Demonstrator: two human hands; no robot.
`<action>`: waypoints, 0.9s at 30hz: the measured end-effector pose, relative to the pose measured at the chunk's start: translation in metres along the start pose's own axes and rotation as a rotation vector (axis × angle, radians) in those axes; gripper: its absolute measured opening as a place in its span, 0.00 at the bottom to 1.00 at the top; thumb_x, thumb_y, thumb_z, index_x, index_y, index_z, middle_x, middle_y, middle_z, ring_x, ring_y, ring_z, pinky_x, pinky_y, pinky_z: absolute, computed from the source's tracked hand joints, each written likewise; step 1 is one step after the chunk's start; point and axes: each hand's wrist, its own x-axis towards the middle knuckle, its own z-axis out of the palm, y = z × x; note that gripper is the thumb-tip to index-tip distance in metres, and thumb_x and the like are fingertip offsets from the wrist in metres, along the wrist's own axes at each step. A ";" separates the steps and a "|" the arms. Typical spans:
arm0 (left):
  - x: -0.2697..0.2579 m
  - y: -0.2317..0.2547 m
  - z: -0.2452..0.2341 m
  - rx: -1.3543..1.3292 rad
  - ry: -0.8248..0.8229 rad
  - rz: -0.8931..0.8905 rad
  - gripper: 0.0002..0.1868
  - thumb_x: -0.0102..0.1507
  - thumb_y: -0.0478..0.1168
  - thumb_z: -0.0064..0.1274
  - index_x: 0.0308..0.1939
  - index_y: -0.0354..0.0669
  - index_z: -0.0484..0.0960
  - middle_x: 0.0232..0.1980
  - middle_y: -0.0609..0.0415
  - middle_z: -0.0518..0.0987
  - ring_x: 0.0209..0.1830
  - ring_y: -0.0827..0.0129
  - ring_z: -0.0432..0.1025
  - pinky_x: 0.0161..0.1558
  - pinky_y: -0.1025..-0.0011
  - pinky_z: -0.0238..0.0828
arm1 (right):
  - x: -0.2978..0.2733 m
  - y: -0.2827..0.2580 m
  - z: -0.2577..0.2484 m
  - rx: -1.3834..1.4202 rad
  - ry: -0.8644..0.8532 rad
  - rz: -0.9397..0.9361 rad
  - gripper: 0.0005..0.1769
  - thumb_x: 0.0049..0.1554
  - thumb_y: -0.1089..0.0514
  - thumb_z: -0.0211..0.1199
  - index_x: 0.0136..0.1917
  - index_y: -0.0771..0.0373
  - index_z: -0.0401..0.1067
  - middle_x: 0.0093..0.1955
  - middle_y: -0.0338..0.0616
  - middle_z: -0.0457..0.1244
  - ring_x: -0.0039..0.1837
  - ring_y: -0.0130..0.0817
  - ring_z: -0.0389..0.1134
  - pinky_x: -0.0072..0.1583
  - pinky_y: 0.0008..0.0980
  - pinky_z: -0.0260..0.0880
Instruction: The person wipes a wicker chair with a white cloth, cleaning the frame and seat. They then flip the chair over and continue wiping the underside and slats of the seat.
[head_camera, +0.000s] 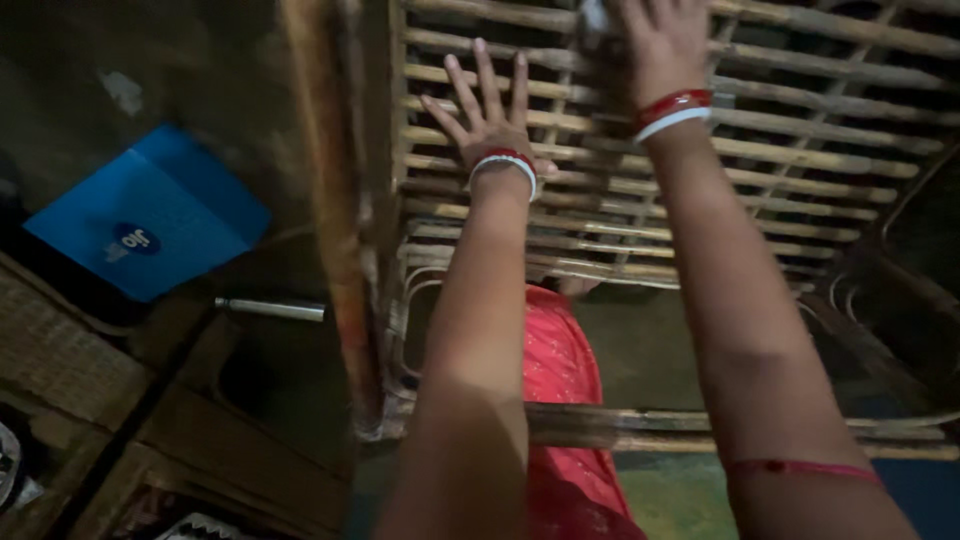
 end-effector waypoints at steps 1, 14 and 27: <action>-0.001 0.000 0.001 0.004 0.009 -0.004 0.73 0.52 0.75 0.61 0.82 0.66 0.21 0.81 0.40 0.14 0.82 0.31 0.14 0.72 0.18 0.20 | -0.011 0.013 -0.004 0.028 -0.009 0.050 0.21 0.63 0.66 0.52 0.68 0.59 0.73 0.69 0.54 0.63 0.72 0.57 0.60 0.70 0.52 0.59; 0.002 0.000 0.015 0.012 0.105 0.005 0.75 0.51 0.75 0.63 0.83 0.65 0.23 0.81 0.37 0.16 0.81 0.29 0.15 0.72 0.17 0.21 | -0.161 0.168 0.033 1.182 0.363 0.763 0.28 0.72 0.62 0.58 0.81 0.57 0.54 0.85 0.49 0.46 0.84 0.48 0.55 0.82 0.48 0.55; -0.002 -0.036 0.066 0.031 0.585 -0.263 0.62 0.61 0.54 0.65 0.82 0.62 0.29 0.83 0.39 0.24 0.84 0.42 0.24 0.70 0.33 0.45 | 0.040 -0.117 0.062 0.889 -0.034 0.454 0.21 0.51 0.67 0.67 0.58 0.57 0.77 0.53 0.49 0.72 0.54 0.47 0.76 0.54 0.42 0.78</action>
